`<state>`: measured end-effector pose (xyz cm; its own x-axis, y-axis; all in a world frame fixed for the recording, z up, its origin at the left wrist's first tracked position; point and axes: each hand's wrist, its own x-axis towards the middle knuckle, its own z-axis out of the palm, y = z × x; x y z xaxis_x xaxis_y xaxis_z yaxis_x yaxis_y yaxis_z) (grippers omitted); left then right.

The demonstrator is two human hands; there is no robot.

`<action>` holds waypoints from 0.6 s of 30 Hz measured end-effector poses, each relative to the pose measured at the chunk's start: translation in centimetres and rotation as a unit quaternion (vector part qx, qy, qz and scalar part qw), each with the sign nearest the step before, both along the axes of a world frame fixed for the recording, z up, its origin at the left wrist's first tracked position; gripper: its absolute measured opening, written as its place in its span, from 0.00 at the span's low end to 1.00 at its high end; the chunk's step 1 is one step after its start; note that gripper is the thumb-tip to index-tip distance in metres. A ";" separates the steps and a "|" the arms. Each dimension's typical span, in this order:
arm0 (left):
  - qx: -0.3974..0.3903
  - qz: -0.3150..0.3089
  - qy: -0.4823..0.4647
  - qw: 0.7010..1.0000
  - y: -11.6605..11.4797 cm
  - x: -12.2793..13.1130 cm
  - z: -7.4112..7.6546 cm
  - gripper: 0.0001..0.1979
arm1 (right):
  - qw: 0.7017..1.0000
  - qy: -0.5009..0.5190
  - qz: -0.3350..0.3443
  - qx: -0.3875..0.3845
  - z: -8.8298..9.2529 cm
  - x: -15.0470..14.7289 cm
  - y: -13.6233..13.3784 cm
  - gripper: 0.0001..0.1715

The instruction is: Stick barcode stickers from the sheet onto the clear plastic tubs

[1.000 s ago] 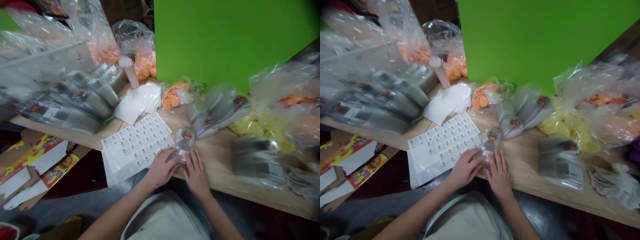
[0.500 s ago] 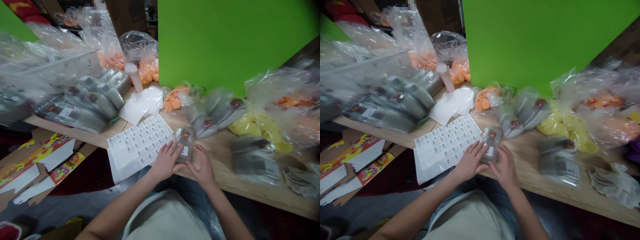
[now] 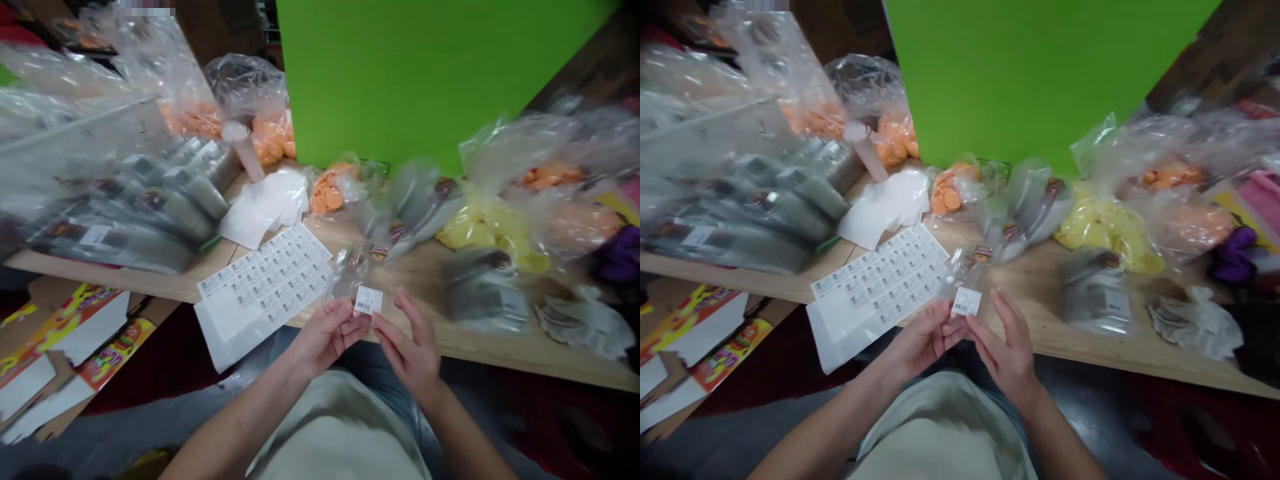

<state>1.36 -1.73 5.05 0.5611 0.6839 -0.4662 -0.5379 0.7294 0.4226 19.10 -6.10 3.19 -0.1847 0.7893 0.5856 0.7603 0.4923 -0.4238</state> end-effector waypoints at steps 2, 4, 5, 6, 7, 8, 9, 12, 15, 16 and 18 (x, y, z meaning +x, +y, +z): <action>-0.018 0.011 -0.015 1.000 0.0 1.0 -0.2 0.08 | 0.999 0.035 -0.027 0.020 0.2 1.1 -1.2 0.20; -0.021 0.018 -0.015 1.000 -0.3 1.7 -0.3 0.10 | 0.991 0.117 -0.063 0.030 0.6 1.9 -2.1 0.16; -0.016 0.015 -0.011 1.000 -0.4 2.0 -0.2 0.10 | 0.985 0.151 -0.079 0.026 0.8 2.1 -2.4 0.16; -0.007 0.004 -0.006 1.000 -0.6 2.4 -0.1 0.10 | 0.983 0.162 -0.087 0.007 1.1 2.2 -2.6 0.21; 0.005 -0.015 0.000 1.000 -0.8 2.7 0.1 0.10 | 0.986 0.146 -0.080 -0.023 1.5 2.5 -2.6 0.27; 0.018 -0.038 0.009 0.999 -1.1 3.0 0.4 0.10 | 0.991 0.103 -0.060 -0.059 1.9 2.8 -2.5 0.32; 0.031 -0.064 0.021 0.997 -1.3 3.3 0.6 0.10 | 0.994 0.048 -0.034 -0.090 2.4 3.5 -2.4 0.35; 0.103 -0.115 0.083 0.985 -2.0 3.5 1.0 0.17 | 0.995 -0.037 -0.045 -0.084 3.8 8.2 -1.9 0.30; 0.198 -0.130 0.183 0.954 -2.5 2.4 0.0 0.22 | 0.986 -0.046 -0.157 -0.045 4.3 15.7 -1.4 0.30; 0.213 -0.140 0.215 0.943 -2.7 1.8 -0.6 0.21 | 0.981 -0.054 -0.167 -0.079 4.1 18.1 -1.0 0.30; 0.212 -0.169 0.265 0.925 -3.3 0.1 -2.0 0.19 | 0.970 -0.083 -0.147 -0.173 3.3 22.1 -0.3 0.28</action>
